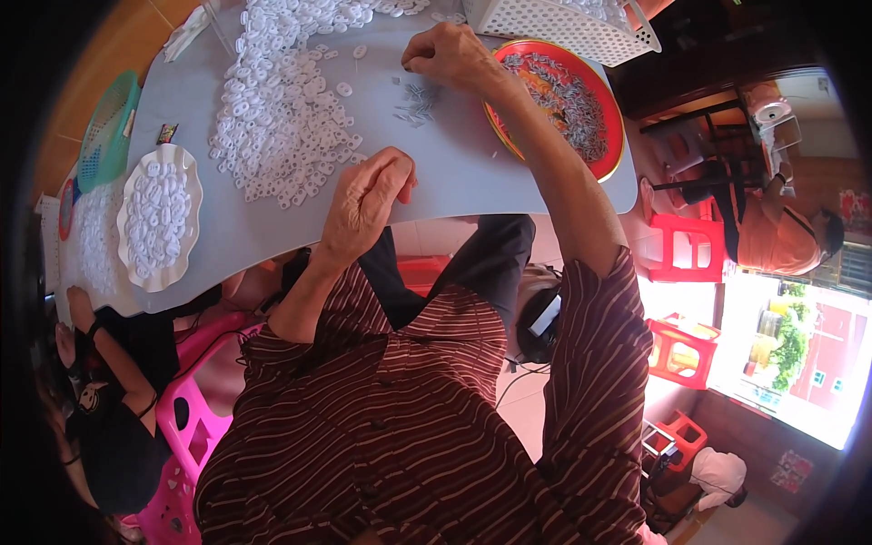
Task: Insert metal pins into white plastic floral components at a shared workspace.
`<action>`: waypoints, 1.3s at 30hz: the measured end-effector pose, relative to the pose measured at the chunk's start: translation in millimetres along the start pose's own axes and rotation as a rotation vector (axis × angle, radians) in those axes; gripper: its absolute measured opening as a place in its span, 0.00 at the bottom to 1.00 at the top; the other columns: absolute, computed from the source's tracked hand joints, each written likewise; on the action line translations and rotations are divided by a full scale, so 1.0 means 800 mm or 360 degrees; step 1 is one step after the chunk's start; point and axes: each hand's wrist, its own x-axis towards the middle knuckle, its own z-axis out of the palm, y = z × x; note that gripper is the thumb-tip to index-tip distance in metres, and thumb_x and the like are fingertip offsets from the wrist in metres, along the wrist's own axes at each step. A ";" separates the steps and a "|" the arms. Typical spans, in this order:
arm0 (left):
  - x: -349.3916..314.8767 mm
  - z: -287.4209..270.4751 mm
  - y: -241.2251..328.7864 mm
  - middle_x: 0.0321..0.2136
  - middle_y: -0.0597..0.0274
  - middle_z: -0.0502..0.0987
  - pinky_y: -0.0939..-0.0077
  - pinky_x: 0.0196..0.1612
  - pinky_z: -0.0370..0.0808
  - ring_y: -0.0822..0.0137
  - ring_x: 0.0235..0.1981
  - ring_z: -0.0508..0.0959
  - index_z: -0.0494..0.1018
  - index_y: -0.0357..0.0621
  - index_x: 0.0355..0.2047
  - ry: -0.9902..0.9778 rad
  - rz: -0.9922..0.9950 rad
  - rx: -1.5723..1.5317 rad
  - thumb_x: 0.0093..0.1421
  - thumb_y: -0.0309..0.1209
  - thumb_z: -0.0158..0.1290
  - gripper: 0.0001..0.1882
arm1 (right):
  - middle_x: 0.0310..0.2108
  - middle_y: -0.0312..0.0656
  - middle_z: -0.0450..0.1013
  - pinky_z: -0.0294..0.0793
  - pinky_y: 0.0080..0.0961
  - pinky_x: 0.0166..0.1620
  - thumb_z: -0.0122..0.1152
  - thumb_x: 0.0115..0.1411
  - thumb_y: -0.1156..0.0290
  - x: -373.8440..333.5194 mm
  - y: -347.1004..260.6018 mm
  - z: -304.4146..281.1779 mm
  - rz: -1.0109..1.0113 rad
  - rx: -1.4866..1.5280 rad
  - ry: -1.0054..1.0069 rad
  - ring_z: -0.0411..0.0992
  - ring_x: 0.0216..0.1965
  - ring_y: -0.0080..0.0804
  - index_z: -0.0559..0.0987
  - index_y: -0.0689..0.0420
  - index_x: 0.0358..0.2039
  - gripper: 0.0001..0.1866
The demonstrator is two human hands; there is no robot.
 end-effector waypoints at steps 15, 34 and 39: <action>-0.003 0.003 0.008 0.18 0.68 0.66 0.85 0.23 0.59 0.80 0.20 0.62 0.67 0.38 0.25 0.0019 -0.0014 -0.0103 0.65 0.35 0.41 0.15 | 0.23 0.45 0.76 0.74 0.25 0.34 0.58 0.46 0.76 0.013 -0.023 0.015 -0.0093 -0.0348 -0.0155 0.76 0.25 0.33 0.81 0.58 0.30 0.09; 0.041 -0.016 -0.004 0.18 0.60 0.69 0.74 0.29 0.69 0.69 0.21 0.69 0.67 0.36 0.32 0.0562 0.0147 0.0419 0.62 0.30 0.43 0.08 | 0.28 0.42 0.77 0.74 0.19 0.36 0.60 0.46 0.74 -0.038 -0.065 -0.014 -0.0052 0.0521 -0.0019 0.75 0.30 0.24 0.78 0.59 0.35 0.13; 0.042 -0.004 0.016 0.19 0.64 0.71 0.77 0.30 0.67 0.73 0.22 0.69 0.68 0.37 0.24 0.0437 -0.0048 0.0057 0.61 0.33 0.45 0.12 | 0.24 0.39 0.77 0.74 0.20 0.33 0.61 0.43 0.75 -0.062 -0.078 -0.010 0.0004 0.0570 0.0136 0.76 0.27 0.25 0.79 0.59 0.30 0.11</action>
